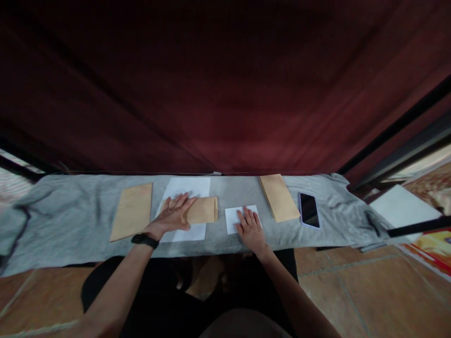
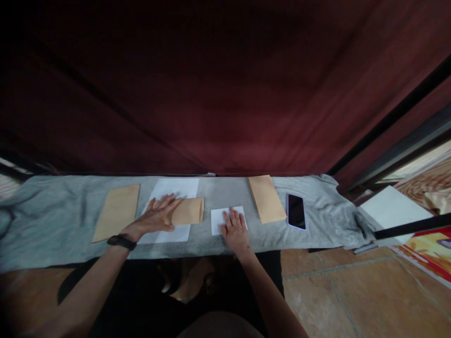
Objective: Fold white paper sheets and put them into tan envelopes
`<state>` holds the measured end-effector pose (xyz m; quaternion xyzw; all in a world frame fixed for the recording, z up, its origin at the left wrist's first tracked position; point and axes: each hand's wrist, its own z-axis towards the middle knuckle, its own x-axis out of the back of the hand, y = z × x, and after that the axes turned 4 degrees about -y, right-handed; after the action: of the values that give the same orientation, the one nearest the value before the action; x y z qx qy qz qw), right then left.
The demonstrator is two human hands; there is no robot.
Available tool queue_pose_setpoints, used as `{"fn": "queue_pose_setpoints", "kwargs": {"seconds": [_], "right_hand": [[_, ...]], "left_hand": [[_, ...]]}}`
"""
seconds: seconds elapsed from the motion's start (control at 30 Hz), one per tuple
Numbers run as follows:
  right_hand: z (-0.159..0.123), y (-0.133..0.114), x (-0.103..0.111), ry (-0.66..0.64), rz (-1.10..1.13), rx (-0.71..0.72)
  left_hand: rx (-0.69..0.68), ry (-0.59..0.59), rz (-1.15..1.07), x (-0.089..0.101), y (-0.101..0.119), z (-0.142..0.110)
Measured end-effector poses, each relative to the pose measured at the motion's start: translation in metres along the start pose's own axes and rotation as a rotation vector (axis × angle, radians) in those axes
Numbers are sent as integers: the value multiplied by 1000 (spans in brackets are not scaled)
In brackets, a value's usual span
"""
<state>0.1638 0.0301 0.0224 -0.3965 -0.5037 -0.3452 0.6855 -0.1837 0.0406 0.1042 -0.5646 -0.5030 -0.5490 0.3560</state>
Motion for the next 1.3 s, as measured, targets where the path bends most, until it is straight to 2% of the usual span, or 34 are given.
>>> {"fn": "queue_pose_setpoints", "kwargs": {"seconds": [0.07, 0.13, 0.2, 0.27, 0.3, 0.37, 0.5, 0.7, 1.03, 1.3], "right_hand": [[0, 0, 0, -8, -9, 4], [2, -1, 2, -23, -8, 2], [3, -1, 3, -43, -9, -4], [3, 1, 5, -67, -15, 1], [2, 2, 5, -74, -20, 1], [0, 8, 5, -78, -28, -5], [-11, 23, 4, -16, -36, -90], [-24, 32, 9, 55, -13, -208], [13, 29, 39, -92, 151, -547], [17, 41, 46, -144, 254, -553]], "left_hand": [[-46, 99, -82, -7, 26, 4], [-116, 224, -180, -23, 69, 10], [-177, 227, -216, -45, 119, 15], [-173, 208, -200, -69, 164, 19], [-163, 206, -182, -79, 180, 19], [-137, 229, -138, -96, 199, 18], [-109, 299, -70, -110, 196, 9], [-61, 317, -25, -109, 187, -1], [-58, 324, -12, -109, 189, 2], [-73, 346, 6, -110, 187, 3]]}}
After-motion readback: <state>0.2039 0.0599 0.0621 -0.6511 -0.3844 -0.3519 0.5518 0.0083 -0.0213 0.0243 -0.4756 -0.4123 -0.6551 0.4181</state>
